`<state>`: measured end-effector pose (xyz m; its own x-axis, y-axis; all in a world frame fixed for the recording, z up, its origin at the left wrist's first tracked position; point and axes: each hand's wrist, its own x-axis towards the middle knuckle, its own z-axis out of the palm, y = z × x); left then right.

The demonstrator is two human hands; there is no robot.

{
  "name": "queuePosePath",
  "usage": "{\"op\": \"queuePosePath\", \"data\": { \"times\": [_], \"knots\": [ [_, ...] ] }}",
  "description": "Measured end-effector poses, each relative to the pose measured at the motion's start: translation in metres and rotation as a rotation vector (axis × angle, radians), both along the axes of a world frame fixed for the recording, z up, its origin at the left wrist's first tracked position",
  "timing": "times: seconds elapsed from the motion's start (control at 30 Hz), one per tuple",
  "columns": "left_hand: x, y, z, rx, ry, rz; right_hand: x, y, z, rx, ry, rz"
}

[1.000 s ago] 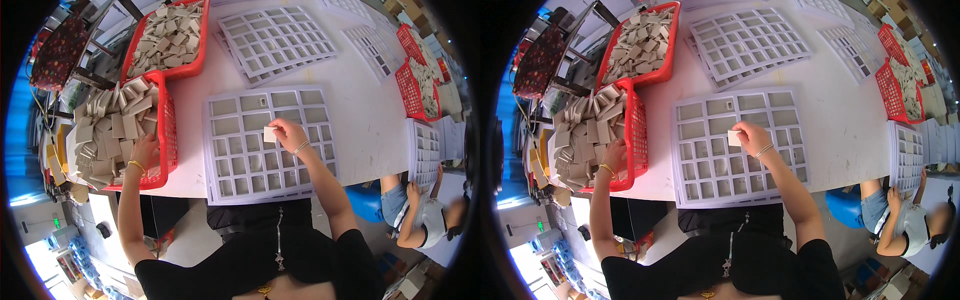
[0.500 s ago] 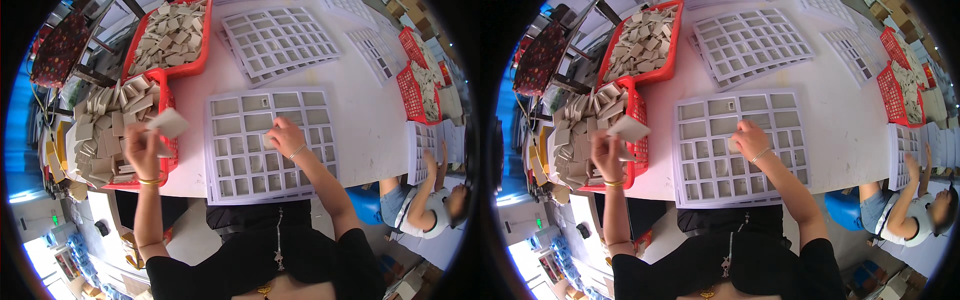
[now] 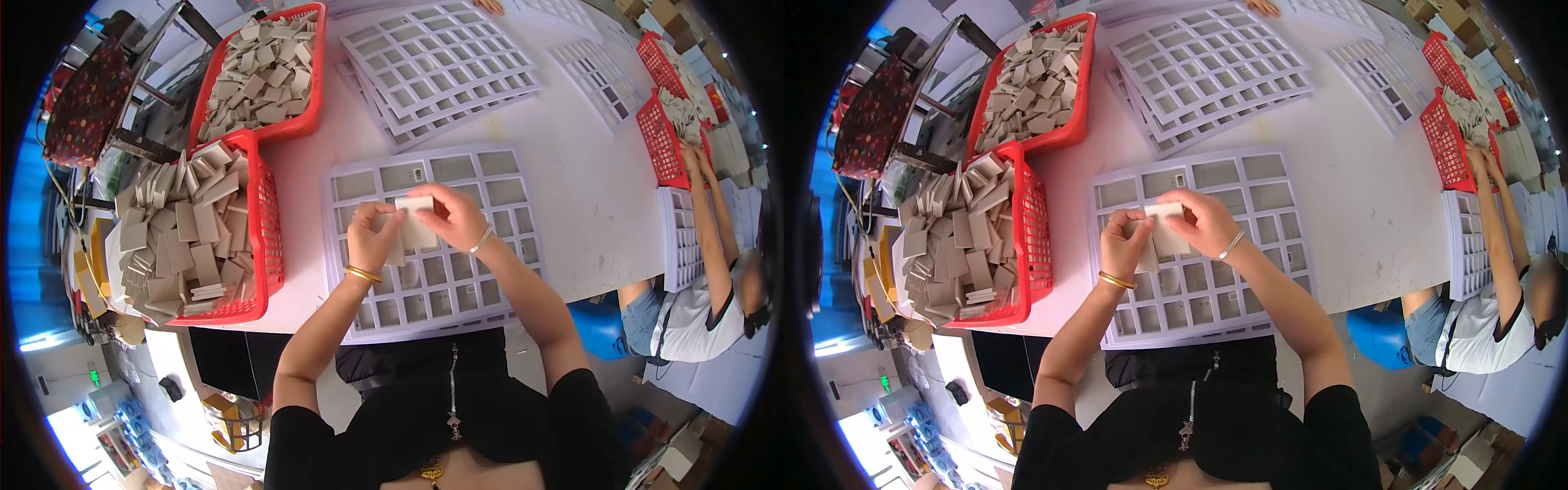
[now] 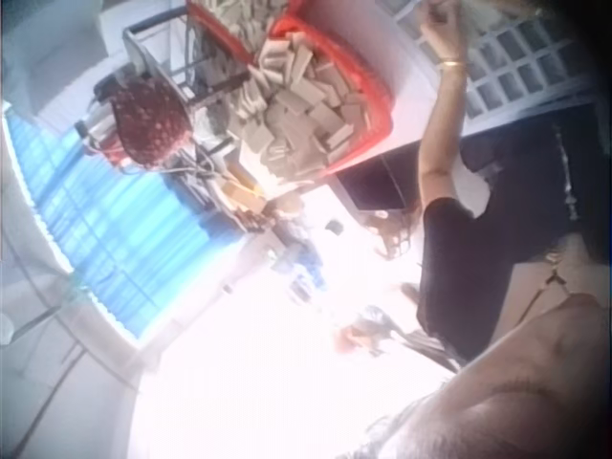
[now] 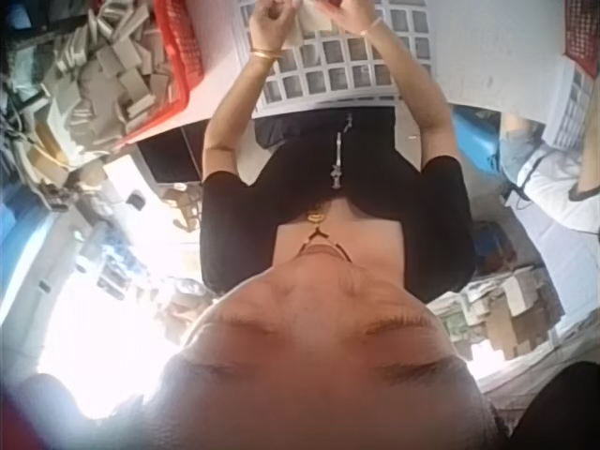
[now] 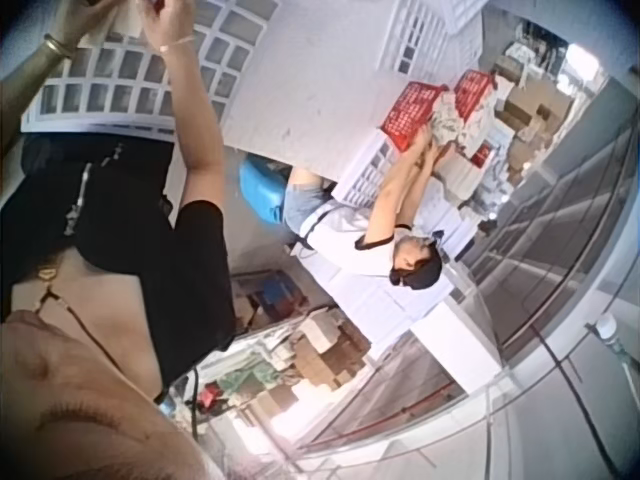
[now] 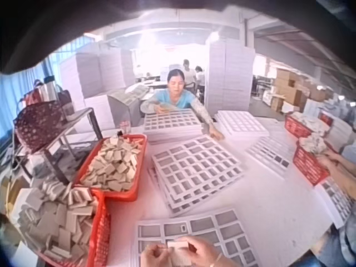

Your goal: The person repeatedly picks small beige square tiles from a red basket and places them into the compartments of a white grid tray. The person continues this repetitive action throughout the clip, filling the tray's slots one by one.

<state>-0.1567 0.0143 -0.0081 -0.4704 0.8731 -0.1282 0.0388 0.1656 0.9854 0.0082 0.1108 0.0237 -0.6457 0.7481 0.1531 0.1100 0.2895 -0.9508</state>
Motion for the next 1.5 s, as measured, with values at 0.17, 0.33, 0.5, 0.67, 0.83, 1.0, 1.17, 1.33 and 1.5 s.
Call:
{"op": "queuePosePath", "data": {
  "times": [0.17, 0.33, 0.5, 0.67, 0.83, 1.0, 1.17, 1.33, 1.5],
  "knots": [
    [-0.023, 0.002, -0.021, -0.009, -0.107, 0.148, -0.020, 0.049, -0.016, -0.163, 0.001, -0.291],
    [-0.039, -0.006, -0.033, 0.106, -0.132, 0.091, -0.040, 0.059, -0.040, -0.250, -0.076, -0.300],
    [-0.054, -0.012, -0.035, 0.110, -0.020, 0.139, -0.044, 0.057, -0.062, -0.071, -0.261, -0.330],
    [-0.052, -0.007, -0.040, 0.033, 0.059, 0.050, -0.039, 0.067, -0.071, 0.103, -0.413, -0.259],
    [-0.041, 0.004, -0.040, -0.065, 0.160, -0.015, -0.043, 0.067, -0.087, 0.379, -0.384, -0.331],
    [-0.035, 0.018, -0.042, -0.147, 0.252, -0.121, -0.037, 0.074, -0.084, 0.394, -0.491, -0.221],
    [-0.027, 0.030, -0.051, -0.141, 0.371, -0.214, -0.032, 0.080, -0.066, 0.277, -0.561, -0.164],
    [-0.021, 0.036, -0.050, -0.150, 0.481, -0.206, -0.024, 0.076, -0.047, 0.319, -0.615, -0.023],
    [-0.023, 0.038, -0.047, -0.191, 0.414, -0.176, -0.016, 0.071, -0.051, 0.408, -0.633, 0.065]
  ]
}}
